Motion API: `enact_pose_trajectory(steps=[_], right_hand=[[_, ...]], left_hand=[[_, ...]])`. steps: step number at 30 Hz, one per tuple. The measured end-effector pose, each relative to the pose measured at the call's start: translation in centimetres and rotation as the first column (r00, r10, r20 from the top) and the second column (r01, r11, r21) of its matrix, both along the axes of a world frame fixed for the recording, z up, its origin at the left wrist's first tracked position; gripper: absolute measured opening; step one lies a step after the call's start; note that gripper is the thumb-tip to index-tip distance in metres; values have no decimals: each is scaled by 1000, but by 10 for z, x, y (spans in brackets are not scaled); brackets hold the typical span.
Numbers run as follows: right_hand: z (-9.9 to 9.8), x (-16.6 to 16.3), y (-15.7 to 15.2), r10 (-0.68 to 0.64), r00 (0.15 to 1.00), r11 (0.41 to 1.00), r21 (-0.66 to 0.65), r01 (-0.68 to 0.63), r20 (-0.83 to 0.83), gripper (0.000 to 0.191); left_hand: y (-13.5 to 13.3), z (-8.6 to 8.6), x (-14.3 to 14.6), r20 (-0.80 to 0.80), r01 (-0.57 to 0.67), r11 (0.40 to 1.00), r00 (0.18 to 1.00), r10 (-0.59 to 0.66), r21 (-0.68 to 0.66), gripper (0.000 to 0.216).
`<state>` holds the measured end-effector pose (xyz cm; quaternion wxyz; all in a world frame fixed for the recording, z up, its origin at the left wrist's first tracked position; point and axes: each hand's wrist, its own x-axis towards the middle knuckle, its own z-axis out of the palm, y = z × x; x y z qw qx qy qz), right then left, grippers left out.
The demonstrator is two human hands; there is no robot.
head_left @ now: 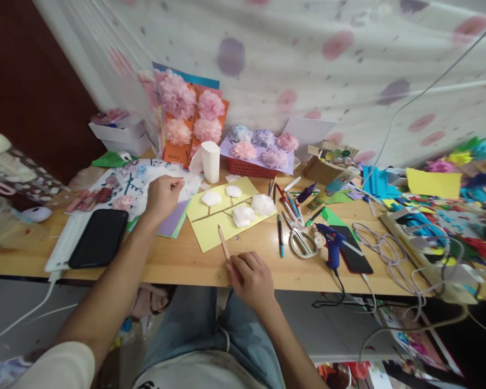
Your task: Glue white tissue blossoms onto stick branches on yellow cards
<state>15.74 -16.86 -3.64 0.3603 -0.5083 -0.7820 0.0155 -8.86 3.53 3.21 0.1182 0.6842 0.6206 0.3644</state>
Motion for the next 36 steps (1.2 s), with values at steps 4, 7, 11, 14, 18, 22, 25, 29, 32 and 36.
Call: enact_pose_trajectory(steps=[4,7,11,14,18,22,25,29,32,36], right_hand=[[9,1,4,-105,950,994,-7,107,-295,19],[22,3,13,-190,769,979,-182,97,-611,23],[38,6,26,-327,449,908,-409,-95,-831,35],[40,8,30,-392,328,878,-456,-146,-859,32],[35,7,28,-412,291,878,-461,-126,-863,27],[31,5,23,-404,331,888,-452,-81,-853,27],[31,5,21,-400,354,884,-457,-95,-846,28],[31,8,20,-397,355,881,-460,-113,-847,27],[31,10,19,-380,345,892,-439,-109,-858,22],[30,11,15,-275,400,923,-357,-145,-874,10]], left_hand=[[-52,-1,48,428,407,887,857,-288,-220,27],[-84,-5,78,619,598,762,703,-350,-247,34],[-102,-7,94,711,724,642,588,-386,-251,31],[-107,-10,97,741,781,568,538,-401,-260,25],[-115,-19,97,802,786,537,517,-299,-307,32],[-122,-21,97,857,748,553,503,-113,-366,43],[-124,-19,97,866,726,568,498,-44,-388,49],[-126,-15,97,871,719,565,492,-3,-405,52],[-126,-14,97,872,720,565,489,0,-404,50],[-126,-14,96,878,711,581,478,13,-396,44]])
